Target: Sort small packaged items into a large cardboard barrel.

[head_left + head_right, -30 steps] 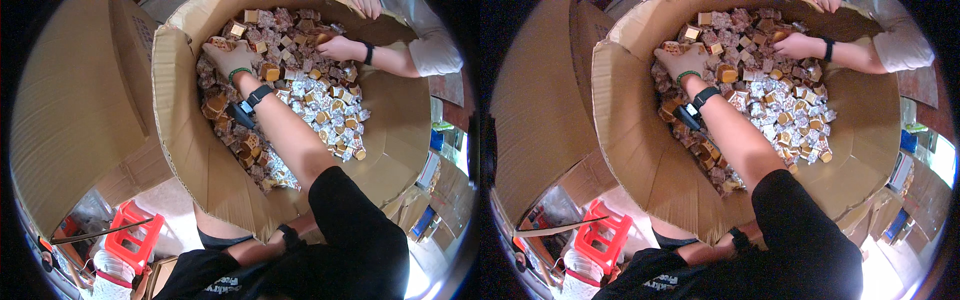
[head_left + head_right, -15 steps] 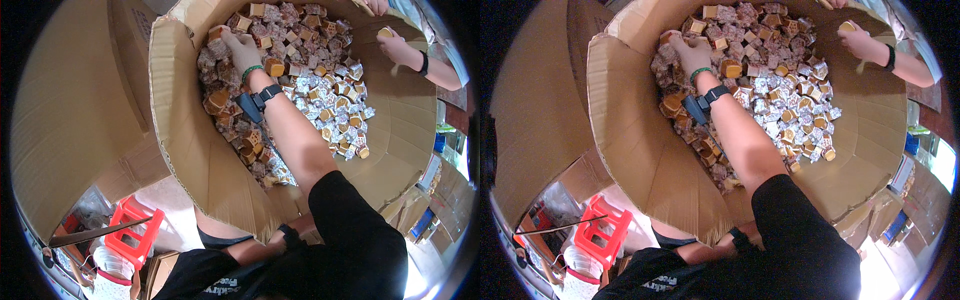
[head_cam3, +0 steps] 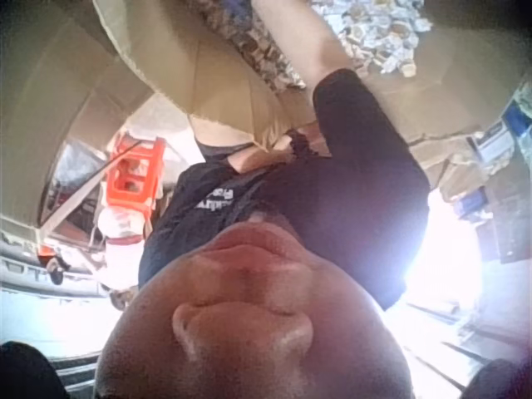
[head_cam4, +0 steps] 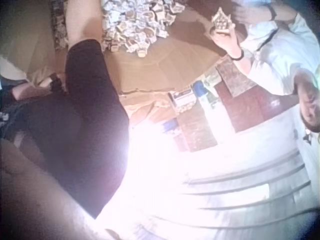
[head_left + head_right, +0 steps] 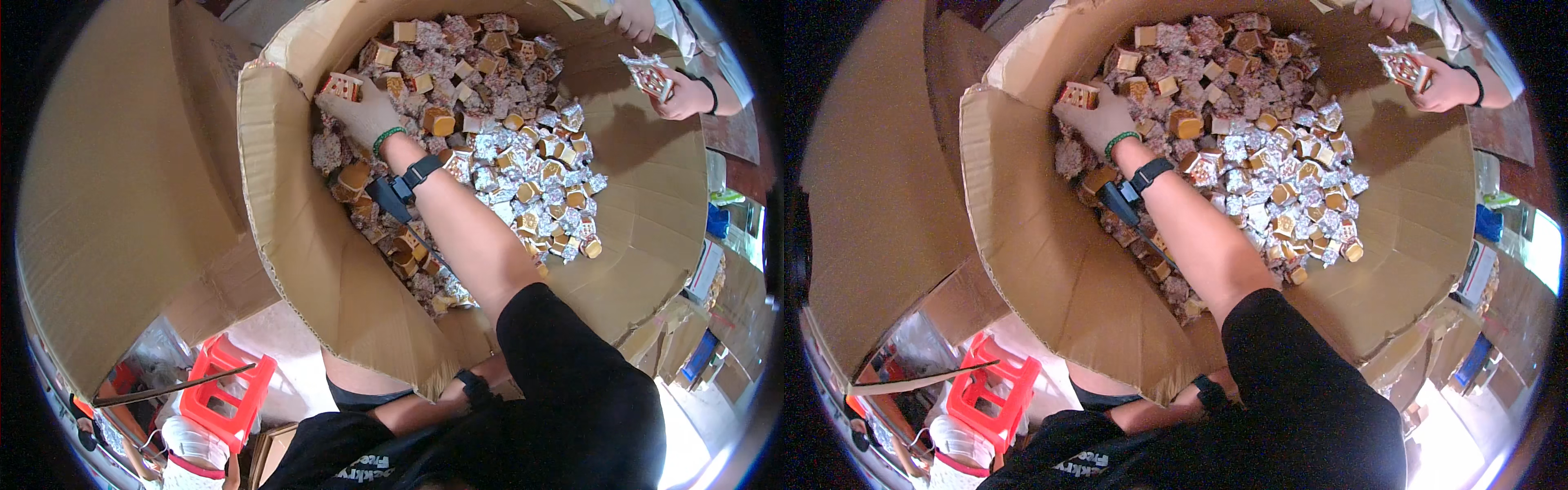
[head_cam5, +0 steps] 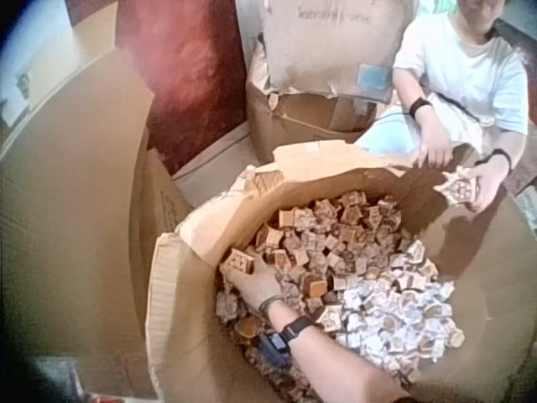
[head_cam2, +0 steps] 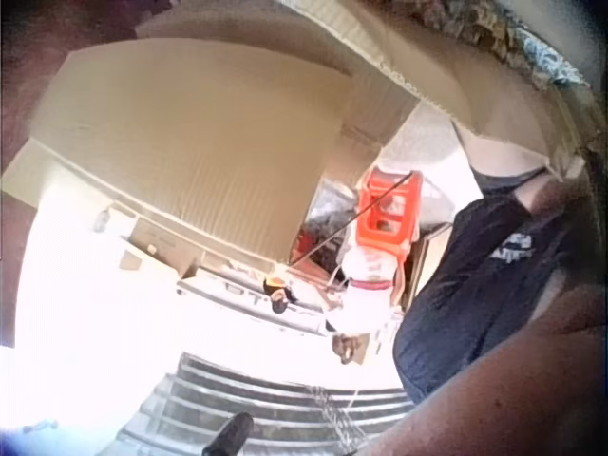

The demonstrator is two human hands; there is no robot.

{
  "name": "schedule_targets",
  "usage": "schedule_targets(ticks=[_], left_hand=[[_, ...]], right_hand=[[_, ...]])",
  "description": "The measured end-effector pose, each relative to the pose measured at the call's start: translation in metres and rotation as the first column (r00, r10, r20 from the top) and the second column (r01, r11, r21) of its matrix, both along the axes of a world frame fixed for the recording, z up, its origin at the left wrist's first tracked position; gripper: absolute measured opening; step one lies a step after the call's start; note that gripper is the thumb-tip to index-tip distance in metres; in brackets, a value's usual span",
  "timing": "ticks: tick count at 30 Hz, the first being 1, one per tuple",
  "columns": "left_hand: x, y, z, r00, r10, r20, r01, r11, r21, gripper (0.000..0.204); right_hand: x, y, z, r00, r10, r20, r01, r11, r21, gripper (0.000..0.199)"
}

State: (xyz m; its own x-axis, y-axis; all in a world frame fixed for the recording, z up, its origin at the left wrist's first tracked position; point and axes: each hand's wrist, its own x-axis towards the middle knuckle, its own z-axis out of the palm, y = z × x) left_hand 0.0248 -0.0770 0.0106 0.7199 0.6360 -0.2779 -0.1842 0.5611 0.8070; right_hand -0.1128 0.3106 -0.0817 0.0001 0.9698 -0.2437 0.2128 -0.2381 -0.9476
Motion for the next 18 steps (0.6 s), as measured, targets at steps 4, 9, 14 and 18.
schedule_targets(ticks=[4, 9, 14, 18], left_hand=[[-0.004, 0.011, 0.000, 1.000, 0.003, -0.011, -0.002, 0.999, 0.036, 0.049], [0.005, 0.029, 0.020, 1.000, 0.031, 0.001, -0.031, 0.990, 0.136, 0.049], [0.015, 0.059, 0.010, 0.734, 0.098, -0.672, -0.133, 0.991, 0.000, 0.047], [-0.013, 0.085, -0.036, 0.641, 0.467, -0.609, -0.550, 0.833, 0.060, 0.054]], right_hand=[[0.016, -0.006, 0.024, 0.988, -0.020, -0.152, 0.007, 0.996, -0.088, 0.069], [0.106, -0.038, 0.053, 0.902, 0.011, -0.431, -0.005, 1.000, 0.017, 0.046], [0.227, -0.113, 0.115, 0.989, -0.066, 0.134, 0.060, 0.997, 0.049, 0.077], [0.284, -0.210, 0.127, 0.629, -0.019, 0.778, -0.072, 0.994, 0.082, 0.098]])
